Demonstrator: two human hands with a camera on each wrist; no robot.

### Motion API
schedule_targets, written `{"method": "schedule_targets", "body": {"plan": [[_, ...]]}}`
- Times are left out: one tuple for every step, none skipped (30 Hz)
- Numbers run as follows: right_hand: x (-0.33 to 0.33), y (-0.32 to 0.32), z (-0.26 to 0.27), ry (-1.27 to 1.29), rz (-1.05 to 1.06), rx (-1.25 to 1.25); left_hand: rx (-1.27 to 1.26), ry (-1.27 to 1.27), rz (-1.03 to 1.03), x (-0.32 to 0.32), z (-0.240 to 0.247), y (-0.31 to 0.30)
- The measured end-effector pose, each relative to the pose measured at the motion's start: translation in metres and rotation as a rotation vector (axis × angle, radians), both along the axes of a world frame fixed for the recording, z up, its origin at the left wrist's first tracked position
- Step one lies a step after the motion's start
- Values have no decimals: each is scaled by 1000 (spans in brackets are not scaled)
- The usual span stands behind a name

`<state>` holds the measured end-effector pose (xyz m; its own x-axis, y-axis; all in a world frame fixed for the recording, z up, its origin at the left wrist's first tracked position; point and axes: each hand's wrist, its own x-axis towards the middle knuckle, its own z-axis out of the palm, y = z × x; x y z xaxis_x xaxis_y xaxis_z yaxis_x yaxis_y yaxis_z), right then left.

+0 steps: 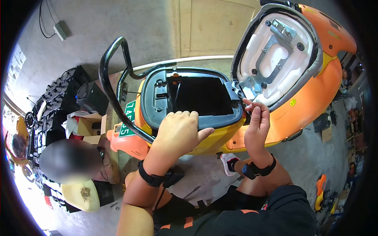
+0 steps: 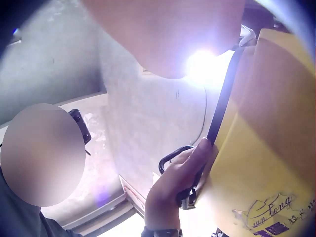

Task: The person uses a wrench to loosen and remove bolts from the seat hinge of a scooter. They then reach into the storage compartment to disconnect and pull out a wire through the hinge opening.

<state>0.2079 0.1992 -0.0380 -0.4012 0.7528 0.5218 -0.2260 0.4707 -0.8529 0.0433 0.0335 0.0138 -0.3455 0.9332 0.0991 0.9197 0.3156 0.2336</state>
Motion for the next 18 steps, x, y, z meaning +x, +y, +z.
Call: {"method": "schedule_targets", "body": {"plan": [[0, 0, 0, 6, 9, -6, -2, 5, 2, 0, 0, 0], [0, 1, -1, 5, 9, -5, -5, 10, 4, 0, -1, 0], [-1, 2, -4, 27, 22, -19, -4, 10, 5, 0, 0, 0], [-1, 2, -5, 48, 34, -34, 4, 11, 4, 0, 0, 0], [0, 2, -4, 47, 35, -34, 10, 12, 4, 1, 0, 0], [0, 2, -4, 51, 49, -50, 10, 11, 4, 1, 0, 0], [0, 2, -3, 54, 62, -67, 18, 13, 3, 1, 0, 0], [1, 2, -3, 53, 62, -68, 27, 15, 2, 1, 0, 0], [1, 2, -3, 71, 84, -97, 26, 13, 2, 1, -1, 0], [2, 2, -3, 88, 106, -126, 33, 15, 1, 1, -2, 0], [2, 3, -5, 85, 105, -127, 40, 17, 1, 1, -2, 0], [3, 5, -7, 98, 118, -118, 39, 14, 1, 1, -2, 0], [2, 7, -8, 110, 131, -109, 43, 15, 1, 1, -3, 0], [0, 7, -8, 108, 131, -108, 47, 16, 1, 1, -3, 0], [-3, 5, -8, 116, 82, -66, 49, 15, 1, 0, -3, 0], [-7, 4, -8, 126, 33, -25, 42, 12, -1, 0, -2, 0], [-9, 3, -4, 125, 33, -23, 36, 10, -3, 0, -2, 0], [-11, 1, 1, 123, 13, -58, 38, 9, -4, -1, -3, 0]]}}
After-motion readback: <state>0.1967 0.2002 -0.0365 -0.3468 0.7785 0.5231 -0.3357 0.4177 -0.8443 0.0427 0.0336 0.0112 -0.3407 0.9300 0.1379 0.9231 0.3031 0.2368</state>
